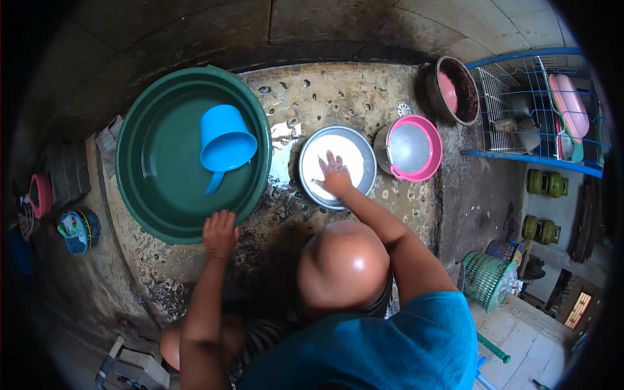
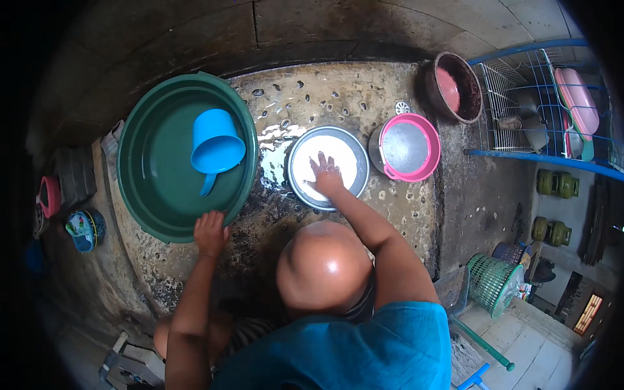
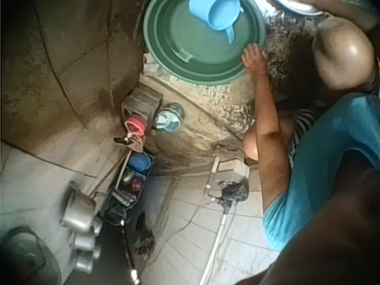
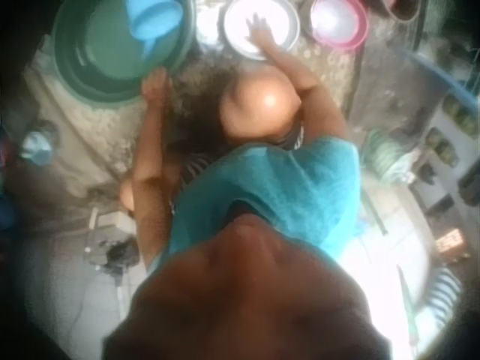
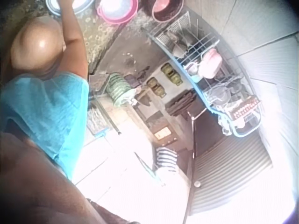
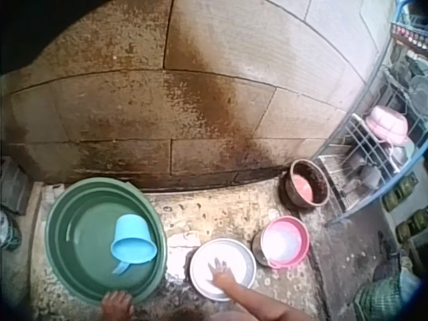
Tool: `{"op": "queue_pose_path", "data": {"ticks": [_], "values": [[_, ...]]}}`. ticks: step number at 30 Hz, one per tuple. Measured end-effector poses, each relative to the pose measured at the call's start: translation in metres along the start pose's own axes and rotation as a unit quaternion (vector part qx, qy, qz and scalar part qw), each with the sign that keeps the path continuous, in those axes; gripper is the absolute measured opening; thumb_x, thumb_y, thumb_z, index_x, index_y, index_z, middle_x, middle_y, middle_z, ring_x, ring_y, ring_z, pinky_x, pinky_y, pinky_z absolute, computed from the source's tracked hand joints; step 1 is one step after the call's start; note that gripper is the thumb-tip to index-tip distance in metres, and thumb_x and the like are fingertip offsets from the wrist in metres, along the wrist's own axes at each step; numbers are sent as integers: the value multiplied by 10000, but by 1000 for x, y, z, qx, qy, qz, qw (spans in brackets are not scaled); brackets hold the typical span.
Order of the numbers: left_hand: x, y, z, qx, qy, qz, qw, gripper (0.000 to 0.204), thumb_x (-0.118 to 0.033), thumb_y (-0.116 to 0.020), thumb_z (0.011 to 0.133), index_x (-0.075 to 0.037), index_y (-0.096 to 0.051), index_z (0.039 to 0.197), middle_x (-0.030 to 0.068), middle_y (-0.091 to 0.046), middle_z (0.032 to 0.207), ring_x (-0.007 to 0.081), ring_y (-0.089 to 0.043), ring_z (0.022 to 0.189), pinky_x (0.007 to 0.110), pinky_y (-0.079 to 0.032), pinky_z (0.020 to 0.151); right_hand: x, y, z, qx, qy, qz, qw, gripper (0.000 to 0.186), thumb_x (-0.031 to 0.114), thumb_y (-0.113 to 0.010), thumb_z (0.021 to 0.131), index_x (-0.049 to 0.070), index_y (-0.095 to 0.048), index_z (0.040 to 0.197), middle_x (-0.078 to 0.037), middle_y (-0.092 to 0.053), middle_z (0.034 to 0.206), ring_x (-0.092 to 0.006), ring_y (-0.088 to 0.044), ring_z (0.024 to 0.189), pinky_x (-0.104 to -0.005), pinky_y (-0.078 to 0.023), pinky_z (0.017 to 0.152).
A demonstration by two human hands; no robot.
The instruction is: The person removes a metal pot from a wall rack, pours rice from a plastic bag into a bowl, and washes the rice by adding water from a basin using a scoop and stirring it by hand.
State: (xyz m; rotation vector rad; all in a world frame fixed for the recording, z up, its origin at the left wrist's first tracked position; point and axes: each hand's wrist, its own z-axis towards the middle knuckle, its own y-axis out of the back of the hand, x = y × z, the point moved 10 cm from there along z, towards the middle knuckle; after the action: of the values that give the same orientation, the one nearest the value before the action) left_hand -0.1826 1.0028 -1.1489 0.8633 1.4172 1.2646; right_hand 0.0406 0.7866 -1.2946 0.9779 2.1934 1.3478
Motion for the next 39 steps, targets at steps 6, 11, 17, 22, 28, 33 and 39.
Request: {"op": "queue_pose_path", "data": {"ticks": [6,11,17,22,28,33,39], "values": [[-8,5,8,-19,-15,-25,999,382,-112,-693,537,-123,-557,894,35,-516,824,221,-527,784,361,-417,662,-94,-15,14,-150,-182,350,907,513,264,-615,810,8,-452,1224,-172,-606,910,-255,-612,687,-368,-511,614],[11,-4,-11,32,4,-5,999,453,-166,-734,547,-132,-549,959,3,-516,905,185,-520,853,347,-426,710,-51,-4,-7,2,-301,749,590,329,340,-623,839,30,-591,943,-49,-600,705,-143,-565,527,-277,-448,428],[3,1,-5,3,-15,-12,1000,441,-170,-730,559,-132,-544,956,4,-506,889,179,-515,847,342,-421,711,-81,26,-26,-32,-296,723,624,407,429,-631,814,31,-604,891,-41,-583,659,-144,-554,477,-283,-467,410],[3,4,-4,-12,-18,-9,1000,403,-176,-720,566,-136,-528,918,1,-487,853,172,-510,830,333,-412,692,-87,57,-38,-61,-279,702,653,382,428,-611,833,59,-566,748,-11,-499,523,-96,-438,367,-243,-330,321],[2,8,-3,-29,-22,-4,999,384,-182,-716,565,-144,-511,887,0,-467,819,165,-504,811,323,-404,679,-85,83,-49,-80,-279,646,706,401,447,-569,855,84,-542,686,4,-465,501,-87,-415,362,-249,-300,320],[1,7,-2,-25,-20,-7,999,390,-180,-720,557,-145,-508,882,-2,-473,820,166,-505,813,317,-404,681,-90,76,-49,-97,-264,667,690,389,406,-530,888,119,-489,629,15,-425,470,-91,-364,336,-249,-254,311],[4,7,-6,-34,-16,-10,999,393,-167,-727,547,-142,-513,875,-3,-485,832,171,-510,811,323,-409,677,-86,46,-37,-112,-226,725,641,396,362,-499,912,136,-454,590,21,-410,463,-91,-326,324,-264,-228,307]]}}
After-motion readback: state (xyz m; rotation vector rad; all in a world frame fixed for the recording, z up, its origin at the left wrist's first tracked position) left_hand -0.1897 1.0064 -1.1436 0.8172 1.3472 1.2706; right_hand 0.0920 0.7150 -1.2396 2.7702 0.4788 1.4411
